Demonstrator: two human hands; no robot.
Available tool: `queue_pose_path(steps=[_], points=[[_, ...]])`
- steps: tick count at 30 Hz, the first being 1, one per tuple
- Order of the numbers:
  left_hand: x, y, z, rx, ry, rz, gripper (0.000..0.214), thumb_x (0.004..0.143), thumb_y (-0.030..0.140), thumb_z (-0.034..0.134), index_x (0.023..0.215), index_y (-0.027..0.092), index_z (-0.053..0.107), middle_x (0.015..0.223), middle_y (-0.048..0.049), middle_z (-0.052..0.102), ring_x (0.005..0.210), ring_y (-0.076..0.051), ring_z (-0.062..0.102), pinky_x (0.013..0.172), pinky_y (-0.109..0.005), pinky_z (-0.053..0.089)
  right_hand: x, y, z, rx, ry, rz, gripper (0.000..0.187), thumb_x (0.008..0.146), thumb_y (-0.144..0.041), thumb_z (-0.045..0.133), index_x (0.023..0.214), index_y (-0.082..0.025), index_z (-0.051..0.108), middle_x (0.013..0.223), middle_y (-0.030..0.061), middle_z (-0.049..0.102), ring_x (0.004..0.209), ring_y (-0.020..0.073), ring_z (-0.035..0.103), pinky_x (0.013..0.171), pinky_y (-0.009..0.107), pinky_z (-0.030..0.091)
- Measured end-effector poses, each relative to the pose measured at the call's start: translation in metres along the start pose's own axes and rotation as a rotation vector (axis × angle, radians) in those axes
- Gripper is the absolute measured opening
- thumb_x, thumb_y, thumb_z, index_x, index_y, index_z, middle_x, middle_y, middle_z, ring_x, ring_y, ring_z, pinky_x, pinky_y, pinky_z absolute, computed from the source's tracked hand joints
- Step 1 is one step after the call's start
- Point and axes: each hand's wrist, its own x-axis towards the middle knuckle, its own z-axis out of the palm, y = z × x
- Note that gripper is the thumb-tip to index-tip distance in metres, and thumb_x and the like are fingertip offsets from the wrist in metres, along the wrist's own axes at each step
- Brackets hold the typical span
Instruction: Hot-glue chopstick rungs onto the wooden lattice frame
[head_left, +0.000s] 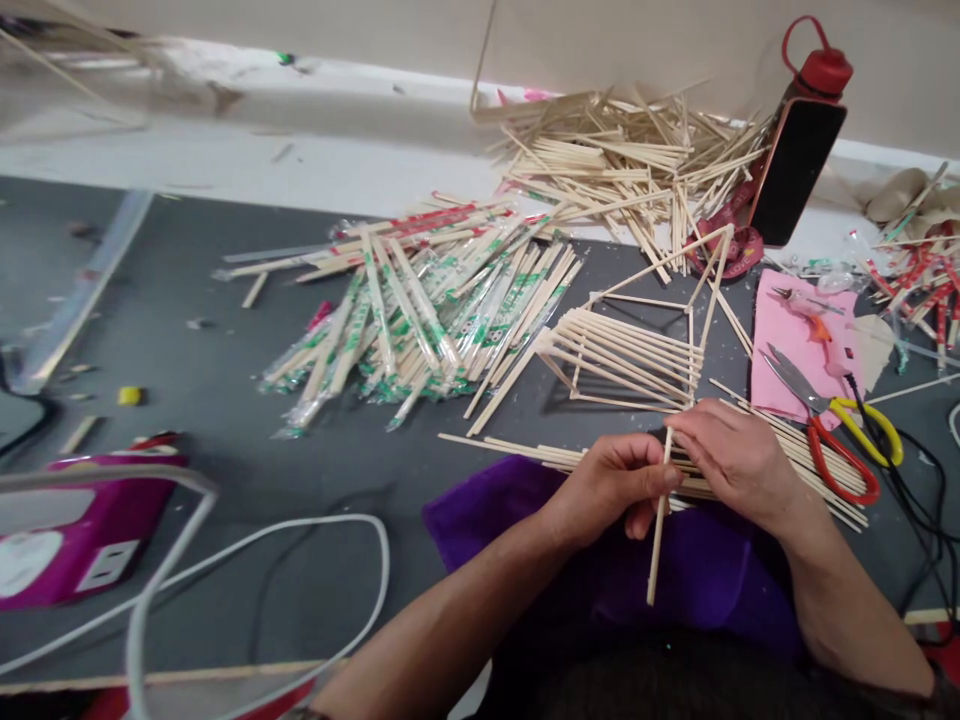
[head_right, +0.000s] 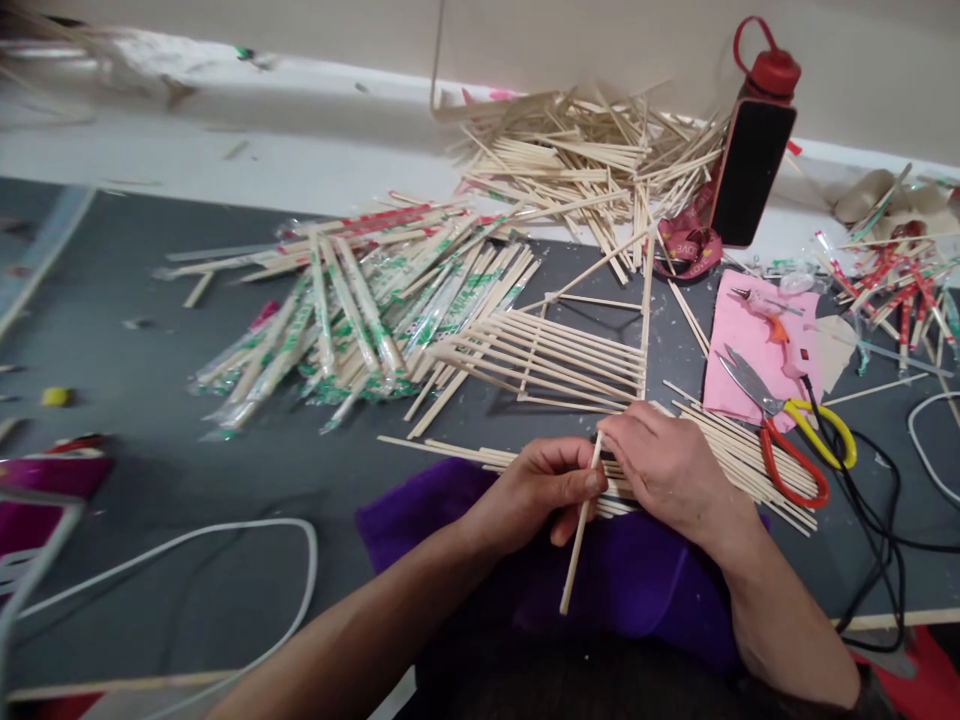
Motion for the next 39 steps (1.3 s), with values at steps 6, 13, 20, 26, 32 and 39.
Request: queue_pose_path(steps=[6, 13, 20, 26, 32, 39], points=[[0.0, -0.001, 0.0, 0.013, 0.003, -0.007, 0.043, 0.064, 0.05, 0.079, 0.061, 0.015, 0.053, 0.044, 0.0037, 0.056, 0.029, -0.004, 0.042, 0.031, -0.015, 0.027, -0.001, 0.003, 0.0, -0.052, -0.031, -0.032, 0.028, 0.096, -0.017, 0.04, 0.084, -0.015, 0.065, 0.088, 0.0102, 0.066, 0.083, 0.0177, 0.061, 0.071, 0.029, 0.049], [0.0, -0.002, 0.0, 0.022, 0.009, -0.025, 0.043, 0.064, 0.05, 0.078, 0.063, 0.015, 0.053, 0.043, 0.0042, 0.055, 0.029, -0.005, 0.043, 0.03, -0.015, 0.027, 0.0, 0.0, 0.006, -0.082, 0.032, -0.005, 0.026, 0.092, -0.015, 0.042, 0.081, -0.016, 0.065, 0.081, 0.0086, 0.065, 0.075, 0.0169, 0.06, 0.067, 0.028, 0.047], [-0.001, 0.0, 0.0, -0.021, -0.014, -0.049, 0.041, 0.063, 0.047, 0.08, 0.061, 0.015, 0.054, 0.044, 0.0034, 0.057, 0.028, -0.005, 0.043, 0.029, -0.015, 0.029, 0.004, 0.004, 0.0, 0.147, 0.021, 0.055, 0.024, 0.094, -0.017, 0.043, 0.087, -0.016, 0.066, 0.076, 0.0037, 0.067, 0.072, 0.0137, 0.063, 0.066, 0.025, 0.048], [-0.002, 0.004, -0.001, -0.048, -0.013, -0.089, 0.043, 0.059, 0.048, 0.081, 0.058, 0.015, 0.054, 0.043, 0.0032, 0.058, 0.026, -0.005, 0.041, 0.027, -0.016, 0.026, -0.001, 0.011, -0.002, 0.182, 0.062, 0.007, 0.021, 0.094, -0.022, 0.051, 0.109, -0.018, 0.065, 0.097, 0.0072, 0.07, 0.09, 0.0161, 0.065, 0.077, 0.029, 0.052], [-0.001, 0.006, -0.003, -0.048, 0.015, -0.099, 0.039, 0.064, 0.049, 0.077, 0.067, 0.013, 0.063, 0.039, 0.0048, 0.053, 0.024, -0.004, 0.036, 0.027, -0.016, 0.02, -0.005, 0.008, 0.0, -0.064, 0.015, -0.061, 0.021, 0.094, -0.015, 0.045, 0.094, -0.017, 0.066, 0.09, 0.0082, 0.069, 0.081, 0.0151, 0.063, 0.068, 0.026, 0.047], [-0.001, 0.004, -0.002, 0.002, 0.04, -0.123, 0.03, 0.069, 0.044, 0.071, 0.07, 0.014, 0.062, 0.046, 0.0041, 0.057, 0.028, -0.006, 0.042, 0.03, -0.018, 0.027, -0.003, 0.001, 0.0, -0.361, 0.013, -0.09, 0.025, 0.088, -0.012, 0.045, 0.071, -0.017, 0.062, 0.067, 0.0037, 0.059, 0.06, 0.0154, 0.053, 0.054, 0.031, 0.03]])
